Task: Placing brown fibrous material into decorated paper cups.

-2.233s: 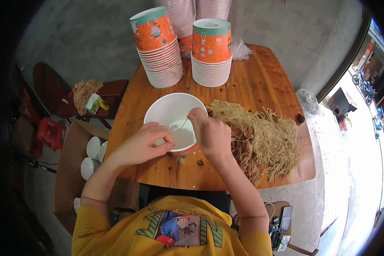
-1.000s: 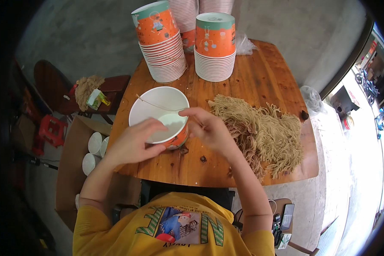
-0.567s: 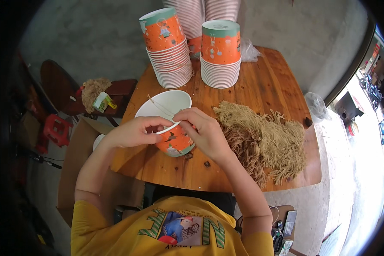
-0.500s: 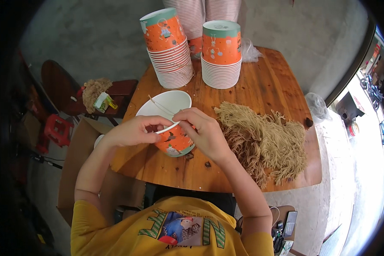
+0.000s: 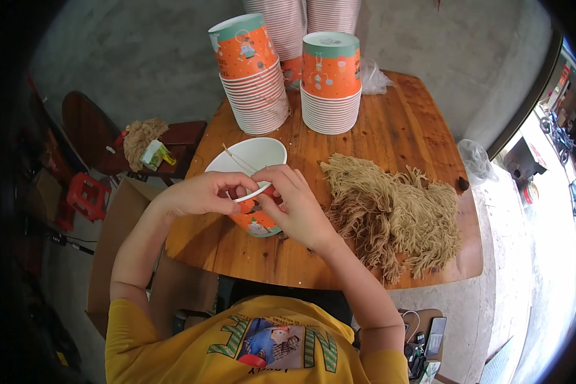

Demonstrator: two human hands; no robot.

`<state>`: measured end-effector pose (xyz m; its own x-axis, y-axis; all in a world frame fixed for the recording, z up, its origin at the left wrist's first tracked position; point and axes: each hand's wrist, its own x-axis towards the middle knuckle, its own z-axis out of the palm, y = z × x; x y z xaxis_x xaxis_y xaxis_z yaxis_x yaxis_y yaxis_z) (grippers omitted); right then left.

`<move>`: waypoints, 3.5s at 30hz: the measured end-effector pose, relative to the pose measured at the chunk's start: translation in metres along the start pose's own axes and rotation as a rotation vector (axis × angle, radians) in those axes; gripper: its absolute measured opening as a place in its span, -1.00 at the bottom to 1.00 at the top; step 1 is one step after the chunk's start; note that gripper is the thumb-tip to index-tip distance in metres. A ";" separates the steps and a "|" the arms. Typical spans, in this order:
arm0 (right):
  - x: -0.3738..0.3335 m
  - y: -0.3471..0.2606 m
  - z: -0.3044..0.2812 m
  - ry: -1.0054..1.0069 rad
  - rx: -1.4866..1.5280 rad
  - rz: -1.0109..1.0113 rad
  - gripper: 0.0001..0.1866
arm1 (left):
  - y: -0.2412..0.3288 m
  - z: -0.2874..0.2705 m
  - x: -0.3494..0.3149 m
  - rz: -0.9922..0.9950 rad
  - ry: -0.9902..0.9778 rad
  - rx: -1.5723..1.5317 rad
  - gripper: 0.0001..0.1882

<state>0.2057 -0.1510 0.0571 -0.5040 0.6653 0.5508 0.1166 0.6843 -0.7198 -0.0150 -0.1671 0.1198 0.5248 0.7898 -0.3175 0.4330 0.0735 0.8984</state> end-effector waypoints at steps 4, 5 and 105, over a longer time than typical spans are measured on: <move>-0.004 0.000 0.000 0.015 0.040 0.107 -0.63 | 0.000 0.002 0.002 0.026 -0.004 0.020 -0.59; -0.005 0.000 -0.001 0.031 0.033 0.094 -0.62 | 0.001 0.003 0.002 0.027 -0.006 0.019 -0.59; -0.065 -0.015 -0.033 0.154 0.086 0.097 -0.63 | 0.040 0.077 0.028 0.248 0.164 0.707 -0.77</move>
<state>0.2644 -0.1950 0.0463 -0.3566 0.7691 0.5303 0.0815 0.5911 -0.8025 0.0733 -0.1893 0.1230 0.5760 0.8167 -0.0337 0.7118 -0.4809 0.5118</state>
